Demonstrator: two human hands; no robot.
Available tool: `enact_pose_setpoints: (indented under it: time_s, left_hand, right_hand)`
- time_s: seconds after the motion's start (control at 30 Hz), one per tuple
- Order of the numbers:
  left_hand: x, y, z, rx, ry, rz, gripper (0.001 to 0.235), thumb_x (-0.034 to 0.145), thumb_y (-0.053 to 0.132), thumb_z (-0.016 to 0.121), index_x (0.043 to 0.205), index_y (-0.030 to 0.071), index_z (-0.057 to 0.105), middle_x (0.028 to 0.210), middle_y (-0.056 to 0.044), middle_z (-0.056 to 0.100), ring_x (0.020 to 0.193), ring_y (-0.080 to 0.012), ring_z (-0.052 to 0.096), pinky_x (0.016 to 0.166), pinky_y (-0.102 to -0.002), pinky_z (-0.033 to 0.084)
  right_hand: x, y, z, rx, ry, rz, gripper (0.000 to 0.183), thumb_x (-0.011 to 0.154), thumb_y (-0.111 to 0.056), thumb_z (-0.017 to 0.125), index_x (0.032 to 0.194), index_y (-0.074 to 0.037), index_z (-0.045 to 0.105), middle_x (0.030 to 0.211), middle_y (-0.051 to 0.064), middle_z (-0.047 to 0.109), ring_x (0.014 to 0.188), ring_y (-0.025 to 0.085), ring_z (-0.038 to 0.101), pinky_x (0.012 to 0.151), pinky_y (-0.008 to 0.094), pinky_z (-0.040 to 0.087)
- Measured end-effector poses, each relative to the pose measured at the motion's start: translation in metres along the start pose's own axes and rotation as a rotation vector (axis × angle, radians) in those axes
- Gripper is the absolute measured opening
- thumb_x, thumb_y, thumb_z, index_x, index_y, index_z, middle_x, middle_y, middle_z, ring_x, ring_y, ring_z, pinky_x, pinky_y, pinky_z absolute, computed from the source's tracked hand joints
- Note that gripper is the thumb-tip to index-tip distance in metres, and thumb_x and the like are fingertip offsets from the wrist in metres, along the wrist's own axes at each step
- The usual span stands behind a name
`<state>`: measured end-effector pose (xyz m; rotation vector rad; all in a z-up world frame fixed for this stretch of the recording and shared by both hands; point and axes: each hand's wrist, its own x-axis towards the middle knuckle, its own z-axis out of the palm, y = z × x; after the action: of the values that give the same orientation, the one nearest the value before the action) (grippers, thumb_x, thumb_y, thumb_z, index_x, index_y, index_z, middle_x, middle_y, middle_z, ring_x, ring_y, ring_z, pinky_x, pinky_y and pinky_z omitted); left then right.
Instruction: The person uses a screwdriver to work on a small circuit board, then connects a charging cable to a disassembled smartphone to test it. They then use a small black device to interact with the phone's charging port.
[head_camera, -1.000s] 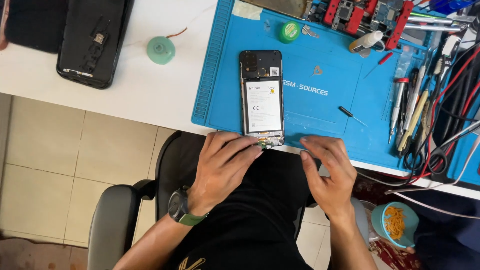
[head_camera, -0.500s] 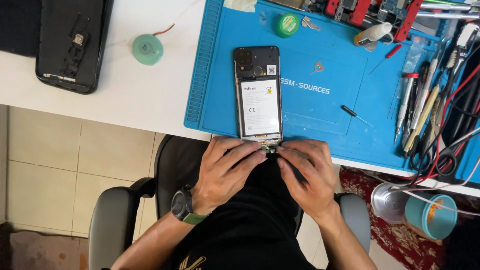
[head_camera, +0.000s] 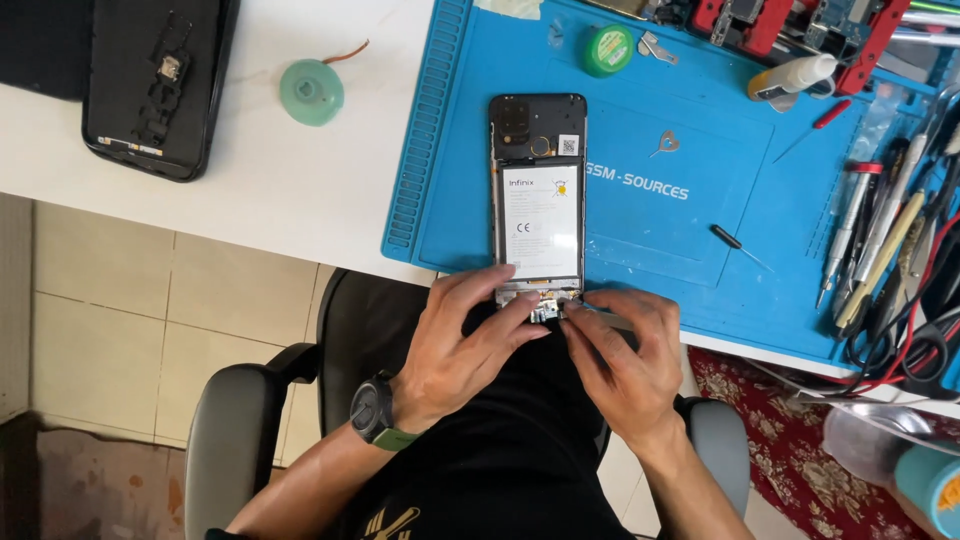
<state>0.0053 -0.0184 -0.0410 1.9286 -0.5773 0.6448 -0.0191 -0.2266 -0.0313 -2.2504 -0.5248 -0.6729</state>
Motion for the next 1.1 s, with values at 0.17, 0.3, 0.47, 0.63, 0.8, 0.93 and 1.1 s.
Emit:
enact_pose_setpoints:
  time_s: [0.17,0.3,0.47,0.63,0.8,0.93,1.1]
  left_hand:
    - [-0.005,-0.001,0.001,-0.006,-0.022,-0.033,0.027,0.092,0.007,0.091,0.118,0.003,0.084,0.132,-0.024,0.072,0.115,-0.0408,0.073,0.088,-0.041,0.070]
    - [0.001,0.005,0.001,-0.014,-0.003,-0.047,0.022,0.093,0.005,0.088,0.115,0.003,0.085,0.129,-0.023,0.072,0.117,-0.0424,0.073,0.092,-0.045,0.071]
    - [0.012,0.028,-0.014,-0.016,-0.149,-0.122,0.032,0.103,0.011,0.090,0.132,0.011,0.075,0.134,-0.012,0.069,0.125,-0.0315,0.064,0.106,-0.043,0.067]
    - [0.014,0.059,-0.026,-0.541,-0.158,-0.634,0.028,0.104,0.005,0.077,0.132,0.004,0.075,0.126,-0.015,0.080,0.116,-0.0252,0.080,0.106,-0.031,0.067]
    - [0.017,0.061,-0.029,-0.600,-0.127,-0.823,0.024,0.102,0.006,0.078,0.127,0.007,0.080,0.120,-0.010,0.076,0.114,-0.0209,0.077,0.102,-0.026,0.067]
    - [0.019,0.055,-0.028,-0.650,-0.126,-0.886,0.025,0.103,0.006,0.077,0.128,0.007,0.080,0.121,-0.010,0.075,0.117,-0.0201,0.077,0.101,-0.025,0.066]
    - [0.042,0.038,-0.042,-0.509,-0.234,-0.849,0.026,0.100,0.006,0.079,0.125,0.007,0.079,0.115,-0.009,0.082,0.107,-0.0177,0.080,0.098,-0.026,0.068]
  right_hand:
    - [-0.001,0.001,0.000,-0.056,-0.013,-0.007,0.012,0.093,-0.001,0.089,0.104,-0.004,0.088,0.111,0.018,0.076,0.099,0.037,0.071,0.087,0.048,0.064]
    - [-0.001,0.003,-0.003,-0.142,-0.038,-0.059,0.014,0.092,-0.005,0.092,0.105,-0.007,0.088,0.110,0.016,0.075,0.098,0.036,0.068,0.086,0.047,0.064]
    - [0.002,-0.030,-0.016,-0.149,-0.123,0.081,0.015,0.099,-0.002,0.088,0.113,-0.004,0.081,0.111,0.013,0.070,0.102,0.034,0.064,0.089,0.042,0.057]
    - [-0.006,-0.070,-0.001,0.430,0.090,0.569,0.015,0.096,-0.003,0.079,0.106,0.006,0.073,0.086,0.016,0.073,0.075,0.023,0.067,0.069,0.030,0.056]
    - [0.000,-0.076,0.009,0.357,0.065,0.469,0.016,0.096,0.000,0.079,0.109,0.007,0.072,0.092,0.018,0.075,0.078,0.027,0.069,0.073,0.032,0.058]
    - [0.006,-0.071,0.003,0.273,-0.032,0.344,0.023,0.097,-0.003,0.081,0.117,0.005,0.071,0.099,0.020,0.076,0.084,0.029,0.072,0.078,0.034,0.062]
    - [0.004,-0.048,-0.019,0.058,-0.066,0.225,0.026,0.099,0.006,0.081,0.124,0.004,0.072,0.108,0.021,0.075,0.092,0.031,0.074,0.084,0.037,0.062]
